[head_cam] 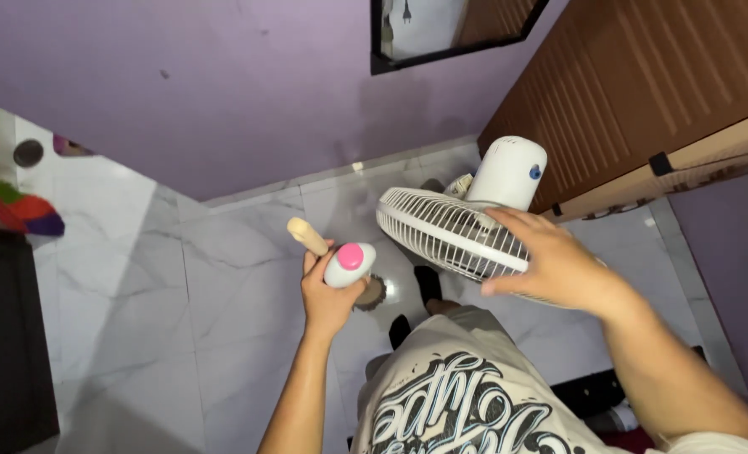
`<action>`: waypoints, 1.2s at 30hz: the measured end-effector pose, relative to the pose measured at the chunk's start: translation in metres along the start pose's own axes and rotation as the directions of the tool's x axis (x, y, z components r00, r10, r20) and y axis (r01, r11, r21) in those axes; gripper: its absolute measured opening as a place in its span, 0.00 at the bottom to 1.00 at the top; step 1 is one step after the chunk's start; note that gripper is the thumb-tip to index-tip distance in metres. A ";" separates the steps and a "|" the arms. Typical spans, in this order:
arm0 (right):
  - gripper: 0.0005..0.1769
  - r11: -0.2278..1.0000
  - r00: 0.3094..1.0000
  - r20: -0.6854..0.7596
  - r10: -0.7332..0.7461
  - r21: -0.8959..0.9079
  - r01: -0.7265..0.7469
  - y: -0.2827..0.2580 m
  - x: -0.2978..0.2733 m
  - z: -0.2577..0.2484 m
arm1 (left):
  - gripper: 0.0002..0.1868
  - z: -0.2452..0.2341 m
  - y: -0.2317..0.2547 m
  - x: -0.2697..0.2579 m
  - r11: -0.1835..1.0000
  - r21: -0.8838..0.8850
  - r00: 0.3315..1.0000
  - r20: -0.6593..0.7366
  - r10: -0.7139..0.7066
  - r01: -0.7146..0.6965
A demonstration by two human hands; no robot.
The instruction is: Mop the floor of a bedroom and use a remote control to operate an air conditioner.
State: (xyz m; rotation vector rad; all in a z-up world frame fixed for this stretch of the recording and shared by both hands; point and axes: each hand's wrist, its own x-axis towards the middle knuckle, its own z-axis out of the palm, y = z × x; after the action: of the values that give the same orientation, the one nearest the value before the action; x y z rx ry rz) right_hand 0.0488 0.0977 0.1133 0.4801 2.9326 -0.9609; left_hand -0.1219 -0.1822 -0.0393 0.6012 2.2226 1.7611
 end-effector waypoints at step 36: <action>0.56 0.921 0.952 -0.305 0.038 -0.358 -0.152 0.154 0.050 -0.104 | 0.30 0.061 -0.007 0.043 0.999 0.001 0.977 0.208 0.049 -0.050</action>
State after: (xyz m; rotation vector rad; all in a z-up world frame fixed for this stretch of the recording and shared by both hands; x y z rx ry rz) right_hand 0.0546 0.2896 0.1036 0.7932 3.1999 -0.3145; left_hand -0.1349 -0.1112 -0.0584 0.8092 2.0881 1.6320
